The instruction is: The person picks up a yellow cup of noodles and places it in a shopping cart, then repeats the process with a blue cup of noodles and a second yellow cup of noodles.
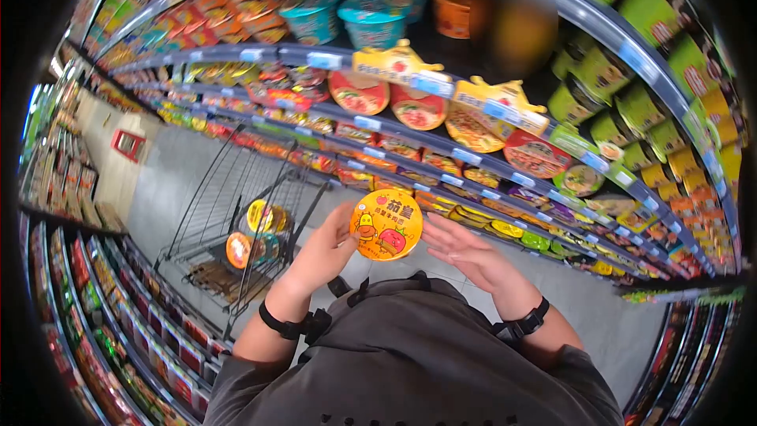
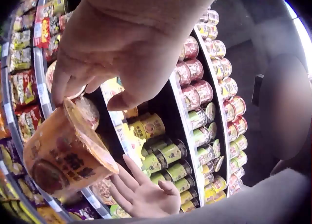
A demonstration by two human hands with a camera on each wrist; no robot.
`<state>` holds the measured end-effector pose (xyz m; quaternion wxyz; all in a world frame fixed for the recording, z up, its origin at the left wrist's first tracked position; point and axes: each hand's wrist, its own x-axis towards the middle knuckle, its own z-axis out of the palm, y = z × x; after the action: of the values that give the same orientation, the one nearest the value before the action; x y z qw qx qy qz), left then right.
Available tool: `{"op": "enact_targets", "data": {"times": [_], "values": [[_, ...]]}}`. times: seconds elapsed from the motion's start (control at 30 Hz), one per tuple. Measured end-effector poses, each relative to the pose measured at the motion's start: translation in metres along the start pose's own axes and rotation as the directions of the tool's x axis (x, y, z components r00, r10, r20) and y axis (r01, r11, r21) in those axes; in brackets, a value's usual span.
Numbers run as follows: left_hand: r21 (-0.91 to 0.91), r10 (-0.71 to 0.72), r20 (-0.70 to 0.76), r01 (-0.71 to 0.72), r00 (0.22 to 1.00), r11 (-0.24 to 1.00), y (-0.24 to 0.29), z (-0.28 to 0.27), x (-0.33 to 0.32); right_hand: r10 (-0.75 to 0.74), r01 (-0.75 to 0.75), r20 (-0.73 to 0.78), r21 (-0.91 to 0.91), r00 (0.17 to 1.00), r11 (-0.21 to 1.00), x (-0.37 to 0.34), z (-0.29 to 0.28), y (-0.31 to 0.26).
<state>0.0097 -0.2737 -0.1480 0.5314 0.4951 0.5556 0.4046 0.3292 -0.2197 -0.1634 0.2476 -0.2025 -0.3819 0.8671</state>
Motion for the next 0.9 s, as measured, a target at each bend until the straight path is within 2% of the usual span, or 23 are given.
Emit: {"op": "enact_targets", "data": {"times": [0.07,0.13,0.23,0.33,0.47,0.5,0.57,0.7,0.9], "values": [[0.023,-0.071,0.059,0.069,0.996,0.997,0.004,-0.025,-0.022,0.076,-0.075,0.039,-0.014,0.996,0.997,0.03,0.015,0.007],[0.036,-0.1,-0.018,0.1,0.995,0.994,-0.008,-0.056,-0.045,0.145,-0.143,0.071,-0.035,0.987,0.989,0.063,0.033,0.016],[0.173,-0.134,-0.103,0.15,0.986,0.973,-0.023,-0.106,-0.081,0.248,-0.244,0.096,-0.05,0.964,0.968,0.114,0.068,0.037],[0.094,-0.172,-0.221,0.197,0.96,0.976,-0.037,-0.152,-0.117,0.346,-0.342,0.131,-0.052,0.929,0.938,0.165,0.103,0.063],[-0.007,-0.175,-0.313,0.182,0.934,0.983,-0.074,-0.213,-0.165,0.484,-0.472,0.177,-0.107,0.857,0.875,0.225,0.161,0.091],[0.009,-0.116,-0.346,0.127,0.931,0.992,-0.086,-0.227,-0.176,0.503,-0.488,0.189,-0.122,0.844,0.864,0.24,0.173,0.1],[-0.02,-0.159,-0.385,0.164,0.909,0.986,-0.106,-0.25,-0.199,0.546,-0.517,0.204,-0.181,0.813,0.837,0.266,0.197,0.118],[-0.023,-0.256,-0.445,0.275,0.858,0.961,-0.114,-0.287,-0.237,0.598,-0.548,0.254,-0.243,0.76,0.8,0.308,0.237,0.151],[-0.091,-0.255,-0.486,0.242,0.836,0.966,-0.138,-0.314,-0.264,0.69,-0.623,0.249,-0.299,0.68,0.722,0.34,0.257,0.184]]}}
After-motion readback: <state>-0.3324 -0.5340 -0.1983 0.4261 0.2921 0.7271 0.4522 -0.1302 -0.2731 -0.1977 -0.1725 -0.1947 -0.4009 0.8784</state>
